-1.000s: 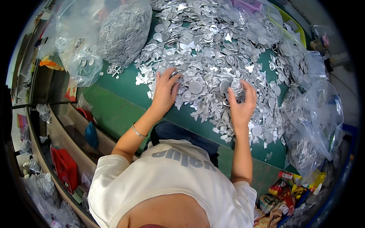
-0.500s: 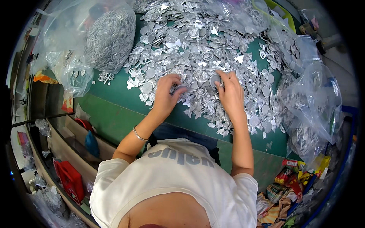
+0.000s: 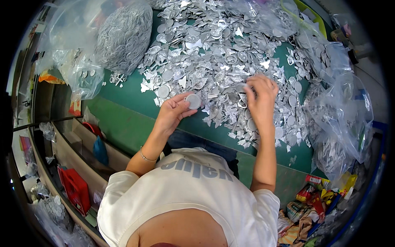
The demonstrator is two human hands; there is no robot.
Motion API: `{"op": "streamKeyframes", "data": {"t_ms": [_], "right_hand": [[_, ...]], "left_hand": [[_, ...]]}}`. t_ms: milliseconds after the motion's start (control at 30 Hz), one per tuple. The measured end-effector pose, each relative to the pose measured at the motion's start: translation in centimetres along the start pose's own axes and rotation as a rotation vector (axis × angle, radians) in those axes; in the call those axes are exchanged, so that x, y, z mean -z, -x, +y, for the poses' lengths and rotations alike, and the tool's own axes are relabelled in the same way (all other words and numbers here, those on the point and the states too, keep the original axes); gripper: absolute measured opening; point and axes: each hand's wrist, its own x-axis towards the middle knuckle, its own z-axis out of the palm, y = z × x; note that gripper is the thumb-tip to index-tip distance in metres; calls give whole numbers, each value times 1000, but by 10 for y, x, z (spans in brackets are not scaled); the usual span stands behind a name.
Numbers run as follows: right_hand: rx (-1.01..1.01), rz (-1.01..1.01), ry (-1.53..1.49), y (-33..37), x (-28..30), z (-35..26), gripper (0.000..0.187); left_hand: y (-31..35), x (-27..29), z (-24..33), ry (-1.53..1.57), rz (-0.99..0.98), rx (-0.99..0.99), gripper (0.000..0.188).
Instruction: The person picks up and counts small silver butterfly-shaped metal parts from a large pile on a green table and places them into plastic bags.
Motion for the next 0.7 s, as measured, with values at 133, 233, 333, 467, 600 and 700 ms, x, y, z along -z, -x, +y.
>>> {"op": "streamKeyframes", "data": {"t_ms": [133, 233, 333, 467, 600, 700], "right_hand": [[-568, 154, -1021, 22, -9, 6, 13], [-870, 99, -1544, 27, -2, -8, 16], [-931, 21, -1692, 25, 12, -26, 15], [-827, -85, -1552, 37, 8, -27, 11], [-468, -24, -534, 29, -7, -38, 12], [-322, 14, -89, 19, -7, -46, 17]], "left_hand": [[3, -2, -4, 54, -59, 26, 37], [2, -4, -6, 91, -88, 22, 38], [5, -6, -4, 76, -70, 31, 35], [9, 4, -4, 10, -49, 124, 30], [17, 0, -4, 13, 0, 34, 29], [21, 1, -2, -37, 26, -23, 30]]}}
